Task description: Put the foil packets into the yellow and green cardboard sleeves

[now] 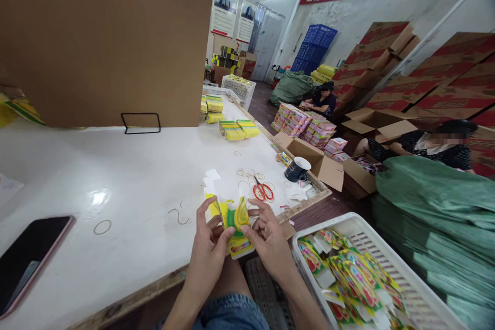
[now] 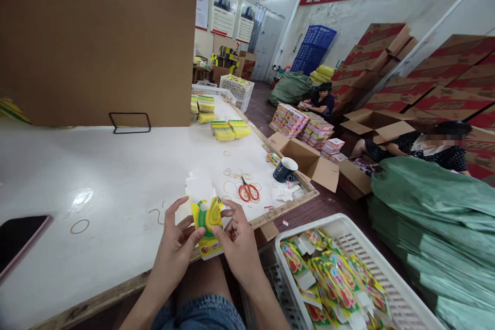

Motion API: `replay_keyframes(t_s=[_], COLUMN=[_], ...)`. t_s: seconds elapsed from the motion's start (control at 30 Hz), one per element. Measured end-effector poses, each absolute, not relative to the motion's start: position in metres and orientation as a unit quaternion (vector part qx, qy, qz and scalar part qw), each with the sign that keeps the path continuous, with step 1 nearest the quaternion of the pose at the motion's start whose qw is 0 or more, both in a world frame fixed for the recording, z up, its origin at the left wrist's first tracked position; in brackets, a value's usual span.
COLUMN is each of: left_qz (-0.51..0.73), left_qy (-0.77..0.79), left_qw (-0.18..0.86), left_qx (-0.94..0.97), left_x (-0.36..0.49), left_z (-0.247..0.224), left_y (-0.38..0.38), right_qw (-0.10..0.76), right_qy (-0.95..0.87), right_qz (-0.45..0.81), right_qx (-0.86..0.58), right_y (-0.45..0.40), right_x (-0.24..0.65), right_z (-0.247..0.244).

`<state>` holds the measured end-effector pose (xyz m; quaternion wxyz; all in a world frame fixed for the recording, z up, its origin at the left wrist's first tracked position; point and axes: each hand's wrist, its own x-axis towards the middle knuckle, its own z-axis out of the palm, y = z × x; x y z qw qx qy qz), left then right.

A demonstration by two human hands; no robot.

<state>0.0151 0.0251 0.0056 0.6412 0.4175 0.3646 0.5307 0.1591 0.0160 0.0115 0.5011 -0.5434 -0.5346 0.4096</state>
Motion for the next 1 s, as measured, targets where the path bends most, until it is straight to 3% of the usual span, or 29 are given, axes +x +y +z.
replay_keyframes(t_s=[0.2,0.33,0.5,0.6,0.73,0.9,1.0], left_qz=[0.456,0.438,0.429,0.422,0.438,0.442,0.432], left_qy=[0.308,0.276,0.259,0.278,0.311,0.327,0.324], left_qw=[0.713,0.754,0.778,0.769,0.729,0.701,0.706], left_qx=[0.435,0.404,0.379,0.391,0.424,0.454,0.459], left_x=[0.010,0.013,0.016,0.016,0.018,0.023,0.024], left_z=[0.009,0.010,0.011,0.009,0.007,0.004,0.004], left_y=[0.022,0.020,0.021,0.024,0.024,0.022,0.022], right_qw=[0.462,0.435,0.480,0.489,0.462,0.372,0.355], right_qy=[-0.584,-0.617,-0.584,-0.589,-0.660,-0.618,-0.620], right_qz=[0.481,0.441,0.440,0.437,0.328,0.444,0.417], right_qx=[-0.462,-0.486,-0.485,-0.472,-0.494,-0.532,-0.562], right_y=[0.023,0.027,0.027,0.028,0.028,0.024,0.024], right_x=[0.178,0.186,0.183,0.184,0.194,0.195,0.190], right_z=[0.034,0.038,0.035,0.035,0.040,0.043,0.042])
